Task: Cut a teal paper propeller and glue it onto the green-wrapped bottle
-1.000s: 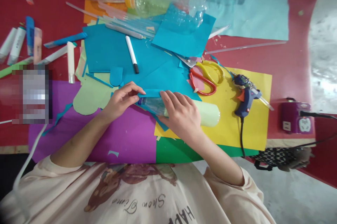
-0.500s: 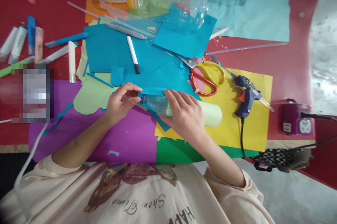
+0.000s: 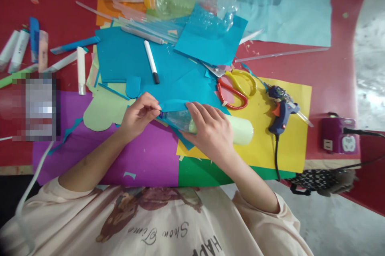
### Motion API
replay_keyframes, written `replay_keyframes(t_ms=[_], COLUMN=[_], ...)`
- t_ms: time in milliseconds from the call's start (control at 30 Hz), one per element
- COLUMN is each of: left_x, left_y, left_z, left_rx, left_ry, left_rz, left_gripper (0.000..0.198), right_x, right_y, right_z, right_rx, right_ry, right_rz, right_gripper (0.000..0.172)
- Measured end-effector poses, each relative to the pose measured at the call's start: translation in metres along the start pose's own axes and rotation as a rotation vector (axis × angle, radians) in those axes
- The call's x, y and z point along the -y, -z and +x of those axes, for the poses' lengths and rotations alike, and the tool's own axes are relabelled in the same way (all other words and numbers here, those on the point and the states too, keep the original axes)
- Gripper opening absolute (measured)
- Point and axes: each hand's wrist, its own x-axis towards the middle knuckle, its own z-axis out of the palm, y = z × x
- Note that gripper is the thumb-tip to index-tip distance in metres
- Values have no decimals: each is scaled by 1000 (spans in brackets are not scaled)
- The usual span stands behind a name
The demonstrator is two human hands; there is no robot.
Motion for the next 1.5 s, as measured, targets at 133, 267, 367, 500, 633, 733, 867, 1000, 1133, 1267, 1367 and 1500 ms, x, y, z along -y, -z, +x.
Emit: replay_keyframes(t_ms=[133,267,367,500,633,733,867,1000,1133,1267,1367,1500], left_x=[2,-3,-9,-10,-6,-5,-6,-7,-8,-10,-8,-5], left_y=[-1,-2,-3,-3,-2,-3,-4,-4,-5,-4,-3,-9], left_z=[0,0,0,0,0,-1,-2,-1,-1,-3,-2,5], left_rx=[-41,-65,-77,-83,-103,-106,-115,-128,-113,-102,-134,-178], left_ry=[-39,66,215,297,233,208,241,275,277,265,254,228], left_rz=[-18,-71,-117,-145,-101,-103,-113,-103,-85,-27,-15,-155], left_gripper=[32,34,37,41,40,37,36,42,46,50,57,59], right_x=[0,0,0,0,0,1,1,0,0,0,2,9], right_y=[0,-1,-1,-1,-1,-1,-1,-2,-1,1,4,7], right_z=[1,0,-1,0,2,2,1,0,-1,0,1,2], right_rx=[-8,13,17,-11,-18,-17,0,24,26,13,7,40], right_ry=[15,-15,-34,-9,9,7,-13,-25,-36,-30,-11,27], right_rz=[-17,-2,6,-10,-45,-51,-28,-13,3,13,15,71], right_gripper=[44,45,46,44,44,43,43,43,45,46,43,43])
